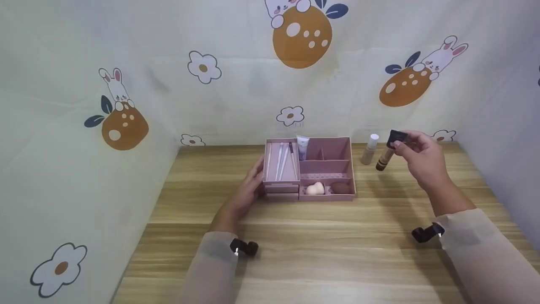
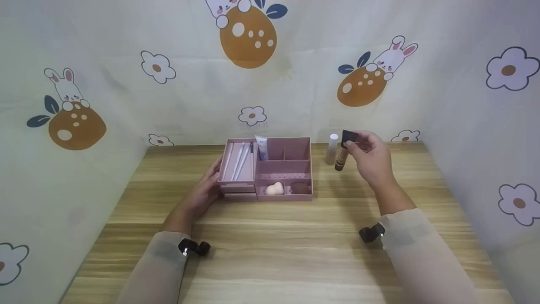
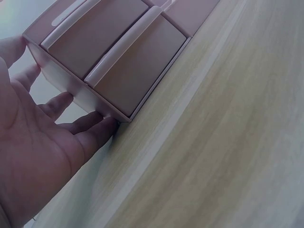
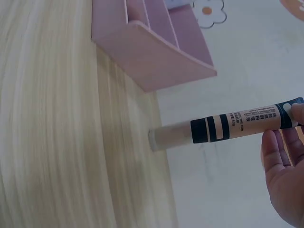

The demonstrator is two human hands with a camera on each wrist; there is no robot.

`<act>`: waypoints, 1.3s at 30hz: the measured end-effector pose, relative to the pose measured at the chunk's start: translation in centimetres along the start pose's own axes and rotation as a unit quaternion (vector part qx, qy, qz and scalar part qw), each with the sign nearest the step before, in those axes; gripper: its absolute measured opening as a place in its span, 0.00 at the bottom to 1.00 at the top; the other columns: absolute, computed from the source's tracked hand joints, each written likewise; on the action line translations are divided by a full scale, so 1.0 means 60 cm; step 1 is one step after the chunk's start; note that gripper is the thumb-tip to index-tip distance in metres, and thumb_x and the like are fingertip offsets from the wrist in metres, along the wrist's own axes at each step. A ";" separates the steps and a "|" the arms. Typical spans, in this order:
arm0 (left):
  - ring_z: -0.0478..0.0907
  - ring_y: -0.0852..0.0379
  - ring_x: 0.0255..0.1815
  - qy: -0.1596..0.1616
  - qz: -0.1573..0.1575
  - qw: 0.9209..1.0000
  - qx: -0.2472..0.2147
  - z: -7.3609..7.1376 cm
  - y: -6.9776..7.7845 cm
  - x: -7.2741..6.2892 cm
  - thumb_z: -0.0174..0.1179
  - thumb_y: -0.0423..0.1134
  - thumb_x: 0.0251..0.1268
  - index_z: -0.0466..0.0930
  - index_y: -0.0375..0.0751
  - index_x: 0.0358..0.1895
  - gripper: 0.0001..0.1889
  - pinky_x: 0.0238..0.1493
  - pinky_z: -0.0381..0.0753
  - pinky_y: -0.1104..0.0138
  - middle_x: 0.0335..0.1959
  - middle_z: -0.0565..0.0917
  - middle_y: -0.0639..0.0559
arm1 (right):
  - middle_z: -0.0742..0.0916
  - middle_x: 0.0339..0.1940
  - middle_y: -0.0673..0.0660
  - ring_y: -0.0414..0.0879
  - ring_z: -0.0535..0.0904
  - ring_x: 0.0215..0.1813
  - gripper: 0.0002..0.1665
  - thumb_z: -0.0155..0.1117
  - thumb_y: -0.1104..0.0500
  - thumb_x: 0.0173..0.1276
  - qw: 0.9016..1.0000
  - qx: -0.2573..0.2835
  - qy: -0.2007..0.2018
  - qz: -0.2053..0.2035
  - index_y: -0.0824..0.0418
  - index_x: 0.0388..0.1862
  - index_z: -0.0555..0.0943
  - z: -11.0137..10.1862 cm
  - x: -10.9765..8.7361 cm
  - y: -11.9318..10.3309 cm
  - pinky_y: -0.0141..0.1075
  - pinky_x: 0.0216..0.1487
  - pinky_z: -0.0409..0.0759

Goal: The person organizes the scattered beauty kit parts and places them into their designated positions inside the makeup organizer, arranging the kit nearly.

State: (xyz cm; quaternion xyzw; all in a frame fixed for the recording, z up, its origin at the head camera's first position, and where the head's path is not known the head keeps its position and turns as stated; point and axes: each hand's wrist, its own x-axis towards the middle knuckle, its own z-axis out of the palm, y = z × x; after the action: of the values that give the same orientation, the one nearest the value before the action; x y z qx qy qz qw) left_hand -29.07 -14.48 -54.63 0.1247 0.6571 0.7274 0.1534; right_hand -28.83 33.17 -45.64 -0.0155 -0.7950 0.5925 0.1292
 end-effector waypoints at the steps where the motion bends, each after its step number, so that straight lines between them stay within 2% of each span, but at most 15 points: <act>1: 0.59 0.41 0.87 0.000 0.000 1.000 -0.001 0.000 0.000 0.000 0.45 0.52 0.88 0.51 0.78 0.85 0.30 0.86 0.64 0.46 0.91 0.49 0.57 | 0.86 0.51 0.44 0.33 0.87 0.52 0.20 0.69 0.56 0.78 1.000 0.005 -0.001 -0.003 0.61 0.64 0.81 0.006 -0.001 -0.004 0.23 0.53 0.87; 6: 0.60 0.41 0.87 0.002 -0.004 1.000 0.010 0.001 0.003 -0.002 0.44 0.53 0.88 0.51 0.79 0.85 0.30 0.85 0.65 0.46 0.91 0.49 0.57 | 0.87 0.52 0.45 0.35 0.87 0.53 0.19 0.70 0.54 0.78 1.000 0.021 -0.013 -0.008 0.58 0.63 0.81 0.032 -0.008 -0.022 0.24 0.53 0.88; 13: 0.59 0.42 0.88 0.003 -0.003 1.000 0.014 0.002 0.003 -0.002 0.44 0.53 0.88 0.51 0.78 0.86 0.30 0.86 0.63 0.47 0.91 0.49 0.56 | 0.88 0.52 0.49 0.39 0.88 0.53 0.19 0.72 0.59 0.75 0.995 0.090 -0.037 -0.028 0.62 0.61 0.82 0.065 -0.015 -0.039 0.26 0.52 0.89; 20: 0.58 0.42 0.88 0.009 -0.002 1.000 0.018 0.001 0.000 0.000 0.45 0.52 0.88 0.54 0.79 0.84 0.29 0.87 0.60 0.46 0.90 0.51 0.57 | 0.88 0.48 0.48 0.38 0.87 0.49 0.15 0.71 0.62 0.76 0.993 0.096 -0.046 -0.051 0.63 0.58 0.83 0.096 -0.014 -0.049 0.25 0.50 0.89; 29: 0.56 0.40 0.88 0.004 -0.001 1.000 0.014 0.001 0.004 -0.003 0.45 0.54 0.88 0.52 0.78 0.85 0.29 0.87 0.60 0.43 0.91 0.48 0.56 | 0.89 0.48 0.49 0.39 0.89 0.50 0.18 0.71 0.60 0.76 0.992 0.084 -0.066 -0.070 0.66 0.60 0.82 0.130 0.003 -0.064 0.27 0.52 0.89; 34: 0.54 0.40 0.89 0.003 -0.001 1.000 0.018 0.000 0.003 -0.003 0.46 0.55 0.88 0.51 0.78 0.86 0.30 0.87 0.58 0.44 0.91 0.47 0.56 | 0.88 0.50 0.50 0.40 0.88 0.52 0.18 0.71 0.61 0.76 0.991 0.096 -0.068 -0.065 0.65 0.60 0.82 0.156 0.021 -0.073 0.28 0.53 0.89; 39: 0.55 0.41 0.89 0.001 -0.002 1.000 0.019 0.000 0.002 -0.003 0.46 0.55 0.87 0.51 0.79 0.85 0.30 0.87 0.59 0.44 0.91 0.47 0.56 | 0.87 0.50 0.51 0.42 0.86 0.52 0.19 0.71 0.62 0.76 0.992 0.085 -0.068 -0.057 0.66 0.61 0.81 0.188 0.036 -0.076 0.27 0.54 0.88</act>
State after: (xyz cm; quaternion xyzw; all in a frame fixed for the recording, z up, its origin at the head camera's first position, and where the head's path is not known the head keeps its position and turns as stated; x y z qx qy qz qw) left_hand -28.91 -14.58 -54.48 0.1261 0.6710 0.7147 0.1518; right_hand -32.84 21.64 -43.90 0.0813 -0.7479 0.6496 0.1098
